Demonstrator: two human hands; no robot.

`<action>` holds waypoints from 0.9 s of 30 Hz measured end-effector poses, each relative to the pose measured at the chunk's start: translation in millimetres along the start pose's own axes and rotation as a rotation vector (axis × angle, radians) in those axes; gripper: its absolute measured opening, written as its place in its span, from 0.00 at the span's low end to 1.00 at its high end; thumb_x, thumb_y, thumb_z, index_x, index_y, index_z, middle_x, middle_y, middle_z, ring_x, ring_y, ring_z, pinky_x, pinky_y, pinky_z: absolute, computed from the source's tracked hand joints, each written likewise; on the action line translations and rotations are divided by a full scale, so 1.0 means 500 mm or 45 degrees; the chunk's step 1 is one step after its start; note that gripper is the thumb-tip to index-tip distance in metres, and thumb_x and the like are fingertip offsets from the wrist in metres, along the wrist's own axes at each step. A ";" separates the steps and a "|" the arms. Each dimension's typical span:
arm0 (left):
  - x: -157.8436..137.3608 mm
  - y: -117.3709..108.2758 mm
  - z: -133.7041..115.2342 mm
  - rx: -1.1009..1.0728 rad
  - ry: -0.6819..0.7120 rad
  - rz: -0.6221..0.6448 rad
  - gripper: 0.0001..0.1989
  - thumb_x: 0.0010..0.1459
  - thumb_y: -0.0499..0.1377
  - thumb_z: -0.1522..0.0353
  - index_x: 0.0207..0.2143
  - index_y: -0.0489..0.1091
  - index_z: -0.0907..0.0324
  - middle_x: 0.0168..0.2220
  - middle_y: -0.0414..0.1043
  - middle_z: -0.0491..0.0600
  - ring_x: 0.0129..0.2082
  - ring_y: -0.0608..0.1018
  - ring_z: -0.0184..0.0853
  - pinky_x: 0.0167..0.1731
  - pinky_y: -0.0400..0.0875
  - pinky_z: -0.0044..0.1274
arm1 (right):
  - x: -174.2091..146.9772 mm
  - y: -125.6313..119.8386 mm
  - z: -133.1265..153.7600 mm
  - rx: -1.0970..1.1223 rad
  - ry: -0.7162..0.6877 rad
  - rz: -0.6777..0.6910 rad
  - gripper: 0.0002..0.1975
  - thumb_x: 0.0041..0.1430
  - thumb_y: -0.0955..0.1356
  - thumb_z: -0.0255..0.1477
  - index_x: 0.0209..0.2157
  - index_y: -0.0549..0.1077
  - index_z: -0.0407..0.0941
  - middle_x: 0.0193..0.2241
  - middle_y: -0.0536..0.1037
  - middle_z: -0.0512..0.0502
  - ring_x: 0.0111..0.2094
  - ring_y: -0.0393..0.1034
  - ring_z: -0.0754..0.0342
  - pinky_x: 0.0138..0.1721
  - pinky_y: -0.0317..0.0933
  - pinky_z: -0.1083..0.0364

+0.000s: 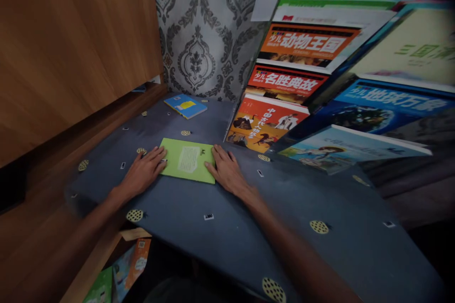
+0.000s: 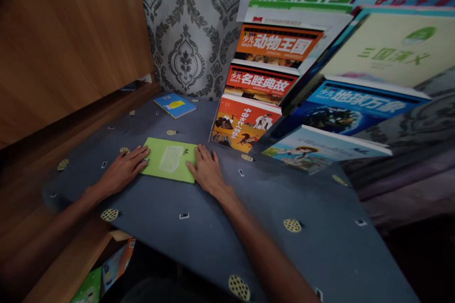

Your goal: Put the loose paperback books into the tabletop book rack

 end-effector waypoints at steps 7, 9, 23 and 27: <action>-0.007 0.006 0.002 0.002 0.022 -0.107 0.26 0.71 0.40 0.61 0.63 0.64 0.61 0.66 0.62 0.58 0.68 0.62 0.45 0.63 0.58 0.45 | -0.020 0.024 0.188 0.088 -0.424 0.121 0.30 0.69 0.62 0.39 0.66 0.60 0.37 0.67 0.60 0.31 0.71 0.48 0.43 0.70 0.44 0.38; -0.005 0.005 0.001 0.009 0.032 -0.108 0.27 0.71 0.40 0.60 0.63 0.65 0.62 0.66 0.62 0.58 0.68 0.62 0.45 0.63 0.58 0.45 | -0.034 0.031 0.195 0.067 -0.435 0.126 0.32 0.69 0.63 0.41 0.66 0.59 0.36 0.68 0.58 0.29 0.71 0.47 0.42 0.70 0.44 0.39; 0.006 -0.009 -0.060 0.128 0.456 0.007 0.31 0.67 0.46 0.48 0.59 0.65 0.61 0.61 0.67 0.60 0.62 0.69 0.47 0.62 0.62 0.40 | -0.119 -0.013 0.021 0.041 -0.141 0.002 0.28 0.70 0.62 0.36 0.67 0.59 0.42 0.66 0.63 0.34 0.69 0.55 0.43 0.68 0.49 0.35; 0.011 0.000 -0.081 0.257 0.573 0.109 0.25 0.71 0.44 0.56 0.61 0.63 0.61 0.61 0.66 0.62 0.62 0.68 0.50 0.58 0.66 0.40 | -0.119 -0.015 0.024 0.062 -0.146 -0.020 0.28 0.69 0.63 0.36 0.67 0.61 0.43 0.65 0.64 0.34 0.68 0.56 0.42 0.67 0.50 0.35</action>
Point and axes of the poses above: each hand's wrist, its own x-axis towards the middle knuckle, its own y-axis out of the palm, z = x × y, the point moved 6 cm from there along x, towards the middle knuckle
